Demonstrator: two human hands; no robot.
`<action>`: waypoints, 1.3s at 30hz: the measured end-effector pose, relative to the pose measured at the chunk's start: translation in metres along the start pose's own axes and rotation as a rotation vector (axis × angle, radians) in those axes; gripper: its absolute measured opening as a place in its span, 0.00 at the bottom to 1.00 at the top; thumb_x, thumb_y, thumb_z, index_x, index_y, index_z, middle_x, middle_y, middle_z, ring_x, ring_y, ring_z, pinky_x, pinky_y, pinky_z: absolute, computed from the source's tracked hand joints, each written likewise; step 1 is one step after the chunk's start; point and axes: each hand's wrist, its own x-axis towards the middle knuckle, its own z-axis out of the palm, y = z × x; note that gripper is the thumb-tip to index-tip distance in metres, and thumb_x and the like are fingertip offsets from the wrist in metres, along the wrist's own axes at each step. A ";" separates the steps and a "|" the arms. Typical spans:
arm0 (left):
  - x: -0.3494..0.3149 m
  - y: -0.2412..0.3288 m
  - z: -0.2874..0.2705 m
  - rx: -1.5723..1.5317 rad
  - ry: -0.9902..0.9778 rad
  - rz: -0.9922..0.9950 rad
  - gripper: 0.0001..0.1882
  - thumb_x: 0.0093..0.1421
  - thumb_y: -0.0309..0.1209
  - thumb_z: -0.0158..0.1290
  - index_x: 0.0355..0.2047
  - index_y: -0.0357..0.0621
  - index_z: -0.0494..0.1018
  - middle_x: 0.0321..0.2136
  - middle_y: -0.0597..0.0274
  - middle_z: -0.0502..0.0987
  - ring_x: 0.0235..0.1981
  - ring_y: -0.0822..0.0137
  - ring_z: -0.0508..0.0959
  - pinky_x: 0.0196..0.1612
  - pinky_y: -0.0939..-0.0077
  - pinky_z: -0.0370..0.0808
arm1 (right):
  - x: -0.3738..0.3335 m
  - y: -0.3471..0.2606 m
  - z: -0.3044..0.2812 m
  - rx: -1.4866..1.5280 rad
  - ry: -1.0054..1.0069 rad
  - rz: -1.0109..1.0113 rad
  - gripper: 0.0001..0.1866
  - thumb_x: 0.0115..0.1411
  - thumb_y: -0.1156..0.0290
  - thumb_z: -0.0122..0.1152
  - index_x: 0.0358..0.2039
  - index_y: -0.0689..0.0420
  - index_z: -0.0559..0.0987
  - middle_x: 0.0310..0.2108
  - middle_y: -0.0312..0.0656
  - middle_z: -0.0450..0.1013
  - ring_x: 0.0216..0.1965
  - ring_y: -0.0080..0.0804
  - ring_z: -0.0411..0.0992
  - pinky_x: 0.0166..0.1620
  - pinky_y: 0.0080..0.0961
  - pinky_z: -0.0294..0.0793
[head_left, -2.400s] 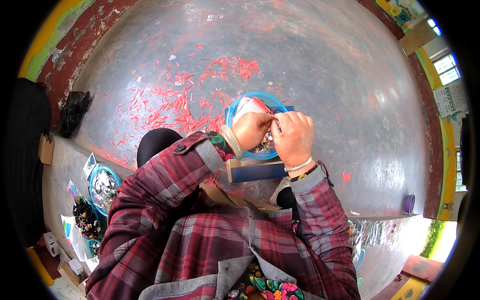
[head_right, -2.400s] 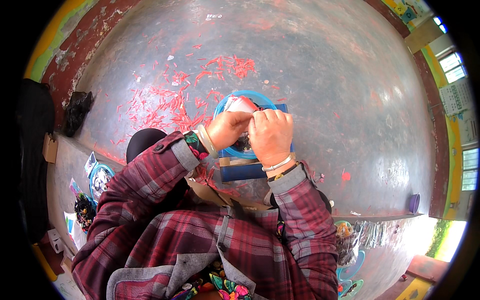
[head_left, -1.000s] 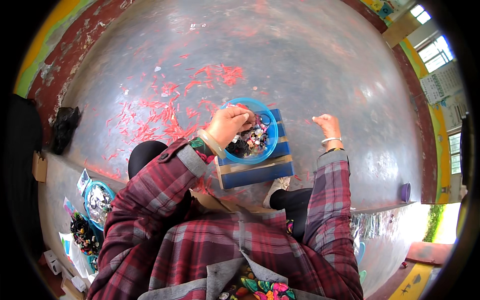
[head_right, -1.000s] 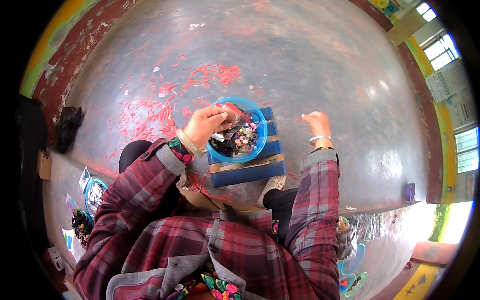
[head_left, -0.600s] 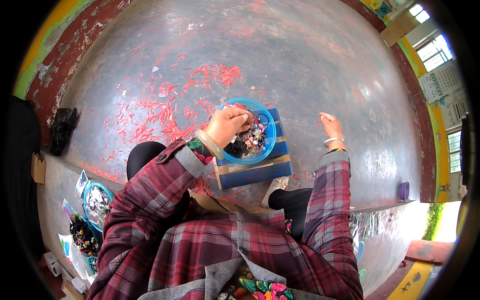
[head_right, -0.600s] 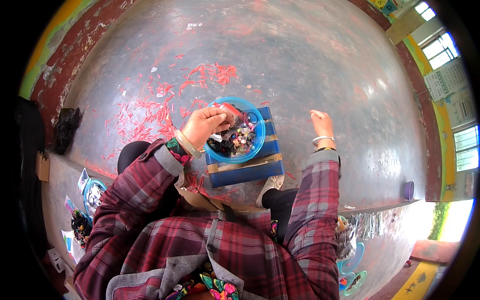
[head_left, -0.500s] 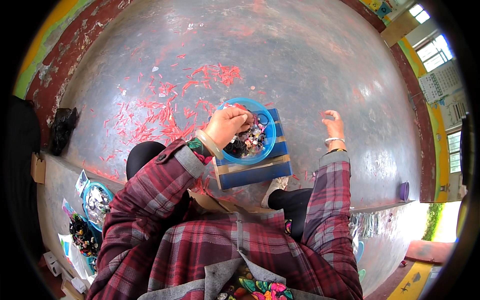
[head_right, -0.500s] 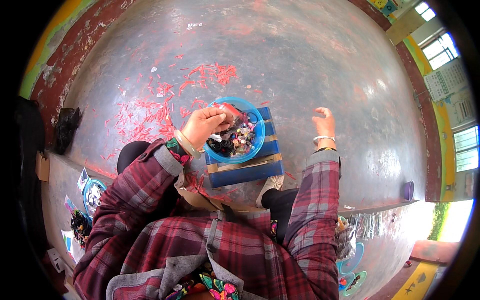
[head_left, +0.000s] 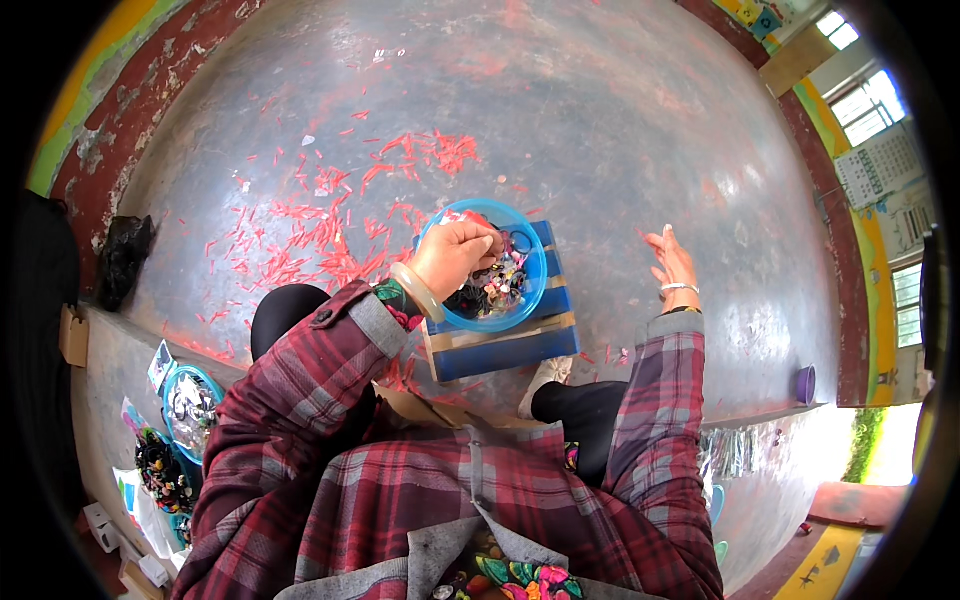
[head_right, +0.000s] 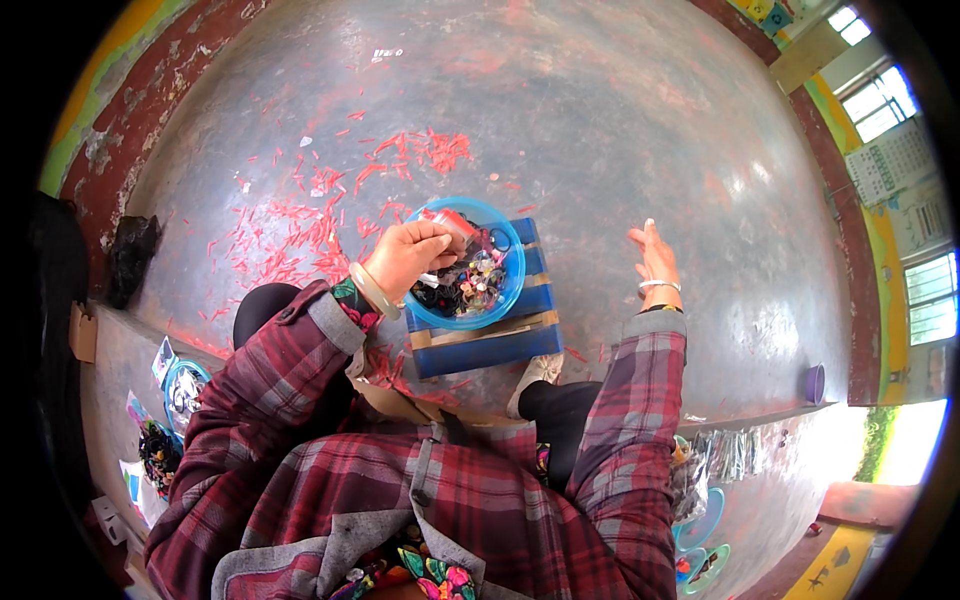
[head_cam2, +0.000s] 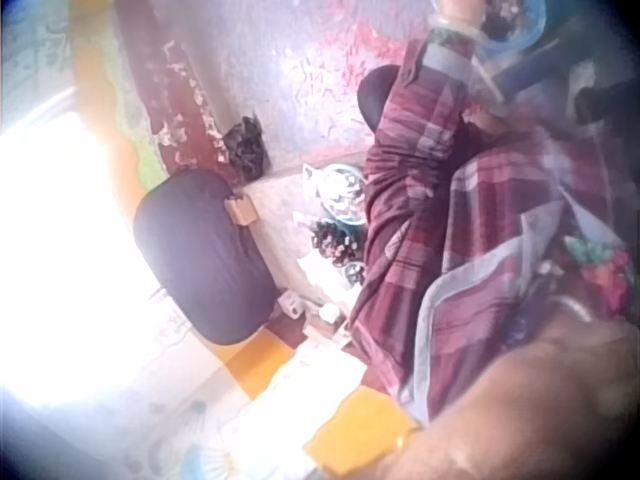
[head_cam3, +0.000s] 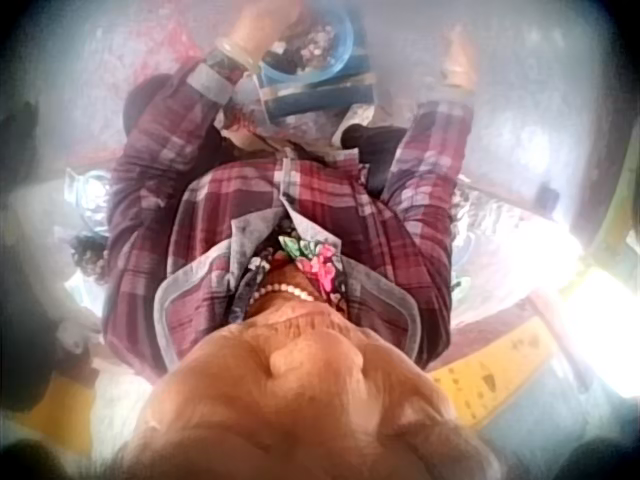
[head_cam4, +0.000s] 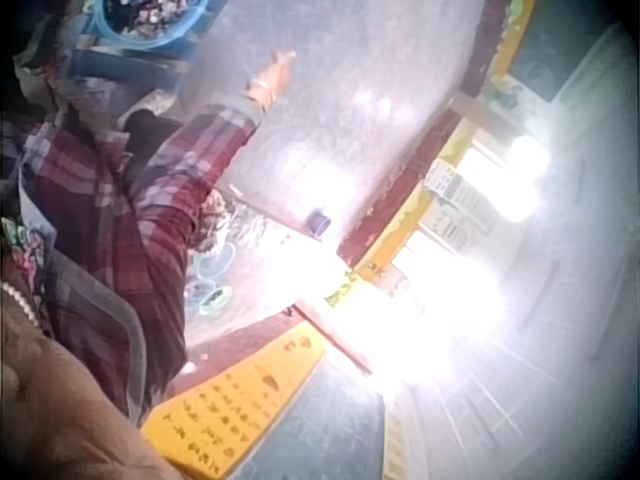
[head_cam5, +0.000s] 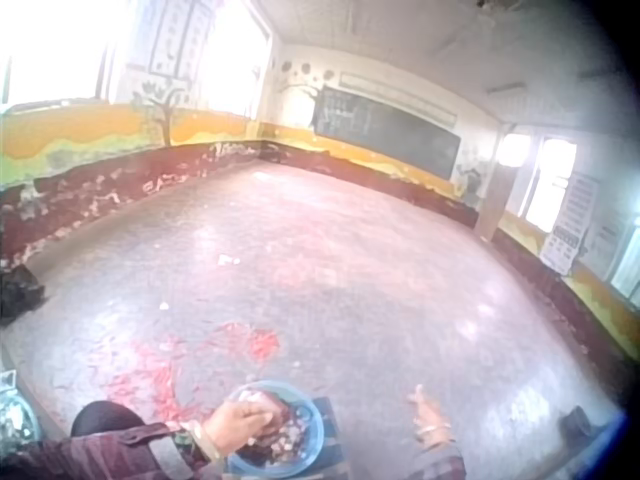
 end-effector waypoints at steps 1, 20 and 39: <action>0.001 -0.001 0.001 0.006 0.000 0.005 0.10 0.60 0.23 0.42 0.37 0.32 0.71 0.36 0.57 0.74 0.38 0.68 0.75 0.45 0.75 0.73 | -0.002 -0.004 -0.003 0.088 -0.085 -0.032 0.33 0.57 0.43 0.43 0.48 0.60 0.71 0.53 0.49 0.63 0.55 0.40 0.60 0.57 0.37 0.54; 0.002 -0.002 0.006 -0.005 -0.023 -0.048 0.11 0.61 0.25 0.41 0.39 0.32 0.70 0.37 0.56 0.74 0.41 0.67 0.74 0.44 0.77 0.73 | -0.006 -0.011 -0.016 0.380 -0.175 -0.120 0.25 0.58 0.54 0.51 0.46 0.63 0.71 0.44 0.48 0.71 0.47 0.35 0.69 0.43 0.25 0.68; -0.008 0.013 0.008 -0.448 -0.099 -0.020 0.11 0.61 0.28 0.44 0.40 0.35 0.70 0.41 0.56 0.73 0.43 0.65 0.74 0.48 0.77 0.71 | -0.120 -0.037 0.140 0.292 -0.604 -0.278 0.08 0.51 0.71 0.63 0.29 0.60 0.78 0.24 0.33 0.73 0.25 0.16 0.68 0.27 0.13 0.66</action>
